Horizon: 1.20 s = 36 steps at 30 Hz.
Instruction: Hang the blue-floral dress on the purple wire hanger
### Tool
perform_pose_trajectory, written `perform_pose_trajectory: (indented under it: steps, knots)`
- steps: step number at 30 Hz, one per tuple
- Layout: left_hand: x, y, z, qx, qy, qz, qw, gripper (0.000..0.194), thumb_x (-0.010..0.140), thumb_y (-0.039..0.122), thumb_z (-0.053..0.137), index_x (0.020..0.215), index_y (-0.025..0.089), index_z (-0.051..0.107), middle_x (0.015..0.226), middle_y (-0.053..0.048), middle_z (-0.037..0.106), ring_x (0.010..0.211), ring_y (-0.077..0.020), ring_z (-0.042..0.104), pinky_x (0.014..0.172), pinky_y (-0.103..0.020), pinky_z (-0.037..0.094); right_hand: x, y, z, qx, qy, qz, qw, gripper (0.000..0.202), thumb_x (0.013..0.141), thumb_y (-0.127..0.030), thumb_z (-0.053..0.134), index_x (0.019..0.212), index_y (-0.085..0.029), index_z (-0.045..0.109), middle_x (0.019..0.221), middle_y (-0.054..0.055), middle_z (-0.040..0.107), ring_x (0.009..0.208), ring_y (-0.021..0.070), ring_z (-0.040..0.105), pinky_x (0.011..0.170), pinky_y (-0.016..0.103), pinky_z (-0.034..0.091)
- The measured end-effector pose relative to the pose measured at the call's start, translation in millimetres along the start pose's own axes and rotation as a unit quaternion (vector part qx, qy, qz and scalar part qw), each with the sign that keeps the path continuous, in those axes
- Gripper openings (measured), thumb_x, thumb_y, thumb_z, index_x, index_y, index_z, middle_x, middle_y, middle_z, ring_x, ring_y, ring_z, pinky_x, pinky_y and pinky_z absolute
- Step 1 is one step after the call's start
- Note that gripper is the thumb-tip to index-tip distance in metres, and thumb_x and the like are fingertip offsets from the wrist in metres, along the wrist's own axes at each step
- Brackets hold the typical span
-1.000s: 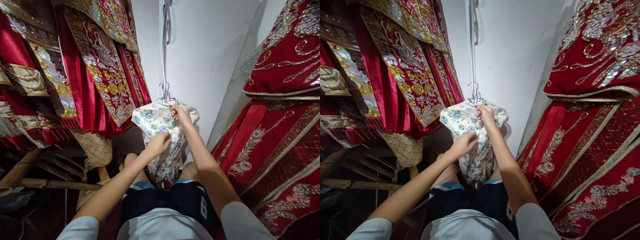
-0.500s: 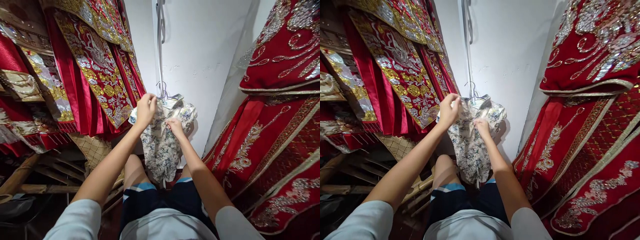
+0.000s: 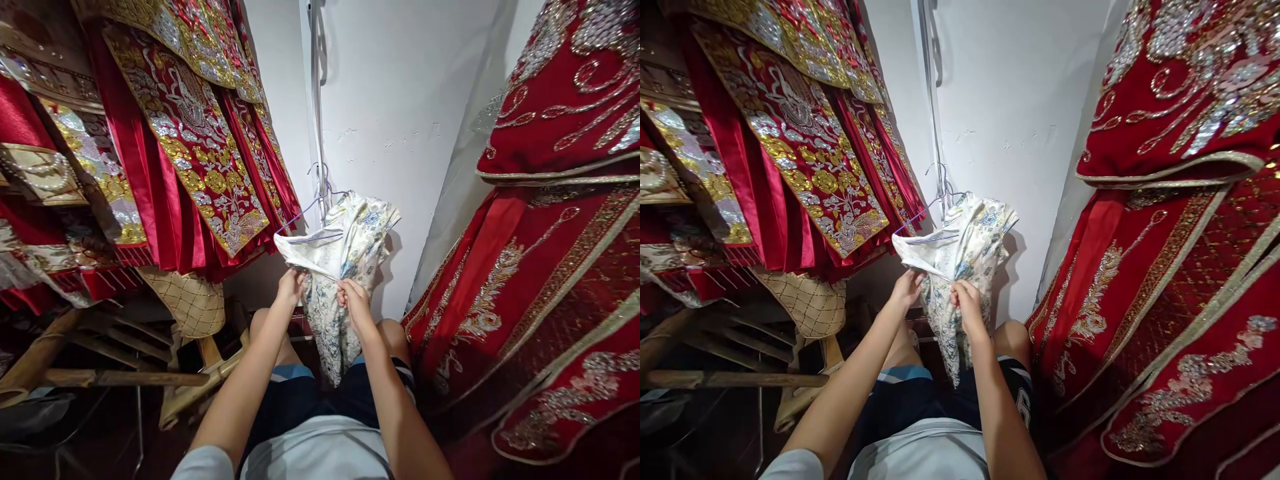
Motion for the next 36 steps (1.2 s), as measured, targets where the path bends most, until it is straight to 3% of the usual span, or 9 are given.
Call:
perform_pose_trajectory:
  steps: [4, 8, 11, 15, 20, 24, 27, 32, 36]
  knots:
    - [-9, -15, 23.3, 0.084, -0.096, -0.021, 0.992, 0.010, 0.071, 0.007, 0.060, 0.078, 0.014, 0.062, 0.067, -0.004, 0.065, 0.062, -0.0143, 0.063, 0.060, -0.024, 0.046, -4, -4, -38, 0.004, 0.032, -0.025, 0.999, 0.031, 0.074, -0.047, 0.066, 0.063, -0.024, 0.047, 0.051, -0.004, 0.040, 0.047, 0.0129, 0.033, 0.046, 0.028, 0.023]
    - [-23, -6, 41.3, 0.151, -0.207, -0.012, 0.967, 0.010, 0.063, 0.006, 0.070, 0.064, 0.012, 0.062, 0.060, -0.001, 0.061, 0.060, -0.0138, 0.058, 0.063, -0.026, 0.047, -7, 0, -43, -0.026, 0.000, -0.008, 1.000, 0.033, 0.075, -0.047, 0.067, 0.060, -0.024, 0.050, 0.050, -0.003, 0.042, 0.046, 0.0129, 0.031, 0.046, 0.029, 0.019]
    - [-32, 15, 54.6, 0.128, -0.236, 0.052, 0.962, 0.016, 0.075, 0.028, 0.071, 0.073, 0.015, 0.061, 0.071, -0.001, 0.062, 0.071, -0.0131, 0.059, 0.073, -0.026, 0.049, -6, 10, -42, -0.070, -0.013, 0.031, 0.997, 0.037, 0.075, -0.052, 0.069, 0.058, -0.023, 0.052, 0.047, -0.004, 0.042, 0.044, 0.0118, 0.031, 0.045, 0.028, 0.019]
    - [-59, 55, 80.8, 0.071, -0.284, 0.177, 0.940, 0.035, 0.083, 0.052, 0.066, 0.092, 0.019, 0.059, 0.092, -0.004, 0.063, 0.089, -0.0162, 0.061, 0.088, -0.030, 0.049, 12, -6, -54, -0.083, 0.080, 0.011, 0.993, 0.055, 0.075, -0.075, 0.058, 0.059, -0.023, 0.053, 0.048, -0.003, 0.044, 0.043, 0.0127, 0.035, 0.043, 0.028, 0.026]
    - [-113, 82, 114.4, 0.206, -0.388, 0.294, 0.849, 0.026, 0.093, 0.040, 0.058, 0.096, 0.015, 0.065, 0.101, -0.009, 0.065, 0.101, -0.0211, 0.060, 0.097, -0.034, 0.045, 31, -34, -5, -0.003, -0.107, 0.096, 0.990, 0.065, 0.076, -0.086, 0.046, 0.068, -0.023, 0.057, 0.055, 0.003, 0.058, 0.056, 0.0201, 0.059, 0.050, 0.029, 0.043]
    - [-125, 91, 109.7, 0.243, -0.423, 0.308, 0.817, 0.022, 0.095, 0.033, 0.057, 0.106, 0.016, 0.066, 0.111, -0.011, 0.066, 0.106, -0.0229, 0.061, 0.096, -0.034, 0.046, 29, -47, 31, 0.089, -0.206, 0.197, 0.955, 0.046, 0.078, -0.066, 0.059, 0.071, -0.021, 0.057, 0.060, 0.005, 0.063, 0.060, 0.0234, 0.063, 0.055, 0.033, 0.050]
    - [-116, 92, 96.3, 0.244, -0.420, 0.301, 0.821, 0.049, 0.089, 0.031, 0.067, 0.134, 0.021, 0.051, 0.113, -0.010, 0.068, 0.116, -0.0244, 0.060, 0.106, -0.039, 0.040, 26, -51, 43, 0.121, -0.259, 0.274, 0.918, 0.022, 0.076, -0.040, 0.058, 0.075, -0.018, 0.062, 0.064, 0.005, 0.067, 0.057, 0.0218, 0.063, 0.060, 0.036, 0.054]
    - [-92, 94, 76.7, 0.210, -0.290, 0.365, 0.859, 0.088, 0.074, 0.034, 0.081, 0.148, 0.024, 0.034, 0.137, -0.014, 0.053, 0.133, -0.0270, 0.048, 0.112, -0.041, 0.036, 34, -57, 28, 0.031, -0.238, 0.317, 0.917, 0.017, 0.063, -0.028, 0.061, 0.074, -0.015, 0.066, 0.059, 0.007, 0.068, 0.050, 0.0223, 0.061, 0.054, 0.037, 0.054]
    - [-73, 65, 76.7, 0.259, -0.345, 0.233, 0.872, 0.046, 0.078, 0.049, 0.074, 0.112, 0.019, 0.065, 0.105, -0.009, 0.065, 0.097, -0.0238, 0.063, 0.082, -0.032, 0.049, 59, -81, 23, -0.073, -0.282, 0.205, 0.934, 0.017, 0.055, -0.018, 0.066, 0.072, -0.014, 0.068, 0.062, 0.007, 0.071, 0.055, 0.0221, 0.064, 0.056, 0.034, 0.054]
Point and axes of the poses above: each hand's wrist, its own x-axis towards the middle knuckle, its own z-axis out of the palm, y = z × x, the point moved 7 cm from there along x, towards the middle knuckle
